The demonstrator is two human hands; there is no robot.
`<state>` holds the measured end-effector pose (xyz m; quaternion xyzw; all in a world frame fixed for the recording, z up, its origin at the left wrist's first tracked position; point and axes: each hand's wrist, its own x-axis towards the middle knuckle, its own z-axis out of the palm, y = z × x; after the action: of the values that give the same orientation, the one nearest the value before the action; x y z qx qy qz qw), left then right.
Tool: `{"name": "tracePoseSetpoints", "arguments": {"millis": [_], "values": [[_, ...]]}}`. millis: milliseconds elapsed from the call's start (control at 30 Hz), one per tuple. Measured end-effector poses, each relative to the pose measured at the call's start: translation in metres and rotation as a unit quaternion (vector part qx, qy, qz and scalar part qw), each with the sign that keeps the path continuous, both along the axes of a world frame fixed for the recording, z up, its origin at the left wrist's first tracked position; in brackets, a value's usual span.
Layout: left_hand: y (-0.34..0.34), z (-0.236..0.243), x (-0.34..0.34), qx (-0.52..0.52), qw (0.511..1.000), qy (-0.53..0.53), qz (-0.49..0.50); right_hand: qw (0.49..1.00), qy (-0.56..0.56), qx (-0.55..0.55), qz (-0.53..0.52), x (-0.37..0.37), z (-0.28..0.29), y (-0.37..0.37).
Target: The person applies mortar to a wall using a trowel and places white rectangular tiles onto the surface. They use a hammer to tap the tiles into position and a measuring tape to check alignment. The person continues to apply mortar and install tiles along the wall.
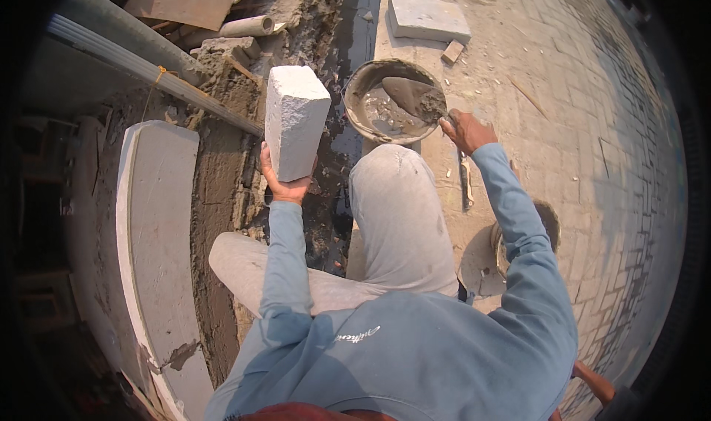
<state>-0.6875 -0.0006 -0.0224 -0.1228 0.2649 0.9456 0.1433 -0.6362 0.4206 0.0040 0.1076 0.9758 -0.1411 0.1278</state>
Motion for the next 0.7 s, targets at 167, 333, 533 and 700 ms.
{"name": "tracePoseSetpoints", "arguments": {"millis": [167,333,533,700], "values": [[-0.010,-0.005,-0.003,0.019,1.000,-0.012,-0.006,0.998,0.037,0.043,0.001,-0.009,0.004,-0.008],[0.002,0.005,0.000,0.024,0.999,-0.022,-0.011,0.963,-0.003,-0.264,-0.048,-0.027,0.010,-0.008],[0.025,-0.004,0.002,0.080,0.991,-0.060,-0.086,0.829,0.121,-0.535,-0.105,-0.015,0.029,-0.045],[0.052,-0.018,-0.001,0.159,0.972,-0.046,-0.167,0.845,0.318,-0.429,-0.014,-0.024,0.056,-0.080]]}}
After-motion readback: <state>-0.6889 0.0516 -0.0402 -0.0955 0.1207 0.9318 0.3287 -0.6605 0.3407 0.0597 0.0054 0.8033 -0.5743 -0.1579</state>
